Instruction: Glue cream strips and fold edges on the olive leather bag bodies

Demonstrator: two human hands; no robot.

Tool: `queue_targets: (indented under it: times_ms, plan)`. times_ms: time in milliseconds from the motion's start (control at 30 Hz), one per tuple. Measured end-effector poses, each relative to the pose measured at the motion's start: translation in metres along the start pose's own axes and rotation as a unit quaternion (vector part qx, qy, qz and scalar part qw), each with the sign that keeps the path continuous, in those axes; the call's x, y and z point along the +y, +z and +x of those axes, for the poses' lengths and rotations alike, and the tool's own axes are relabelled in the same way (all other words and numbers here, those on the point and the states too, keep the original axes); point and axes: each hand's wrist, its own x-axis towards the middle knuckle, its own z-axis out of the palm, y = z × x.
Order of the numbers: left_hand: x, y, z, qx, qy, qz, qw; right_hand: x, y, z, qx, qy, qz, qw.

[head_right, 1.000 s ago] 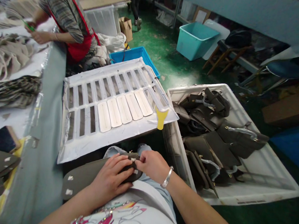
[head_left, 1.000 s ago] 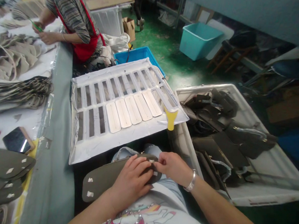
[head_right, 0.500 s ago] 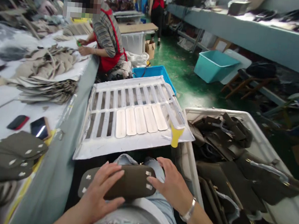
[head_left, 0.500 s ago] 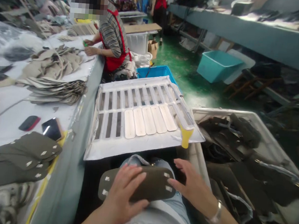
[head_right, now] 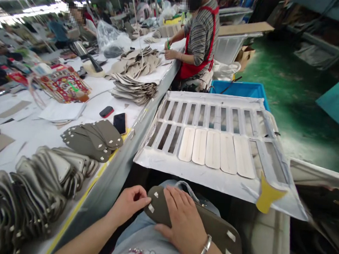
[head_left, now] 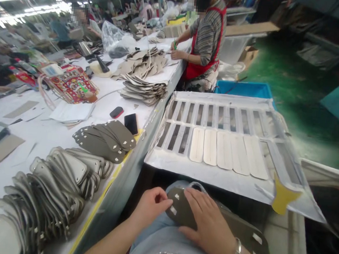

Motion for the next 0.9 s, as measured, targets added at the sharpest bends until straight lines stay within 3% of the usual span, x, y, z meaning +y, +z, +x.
queue_targets:
  times_ms: [500,667,900]
  plan:
    - [0.0,-0.02,0.022,-0.094,0.025,0.065,0.993,-0.005,0.006,0.01,-0.01,0.011,-0.031,0.999]
    - [0.003,-0.02,0.02,-0.093,0.041,0.077,0.992,-0.003,0.007,0.008,-0.001,0.002,-0.053,0.999]
    - [0.009,-0.013,0.021,-0.107,0.05,0.078,0.99,-0.003,0.003,-0.002,0.056,-0.101,-0.099,0.988]
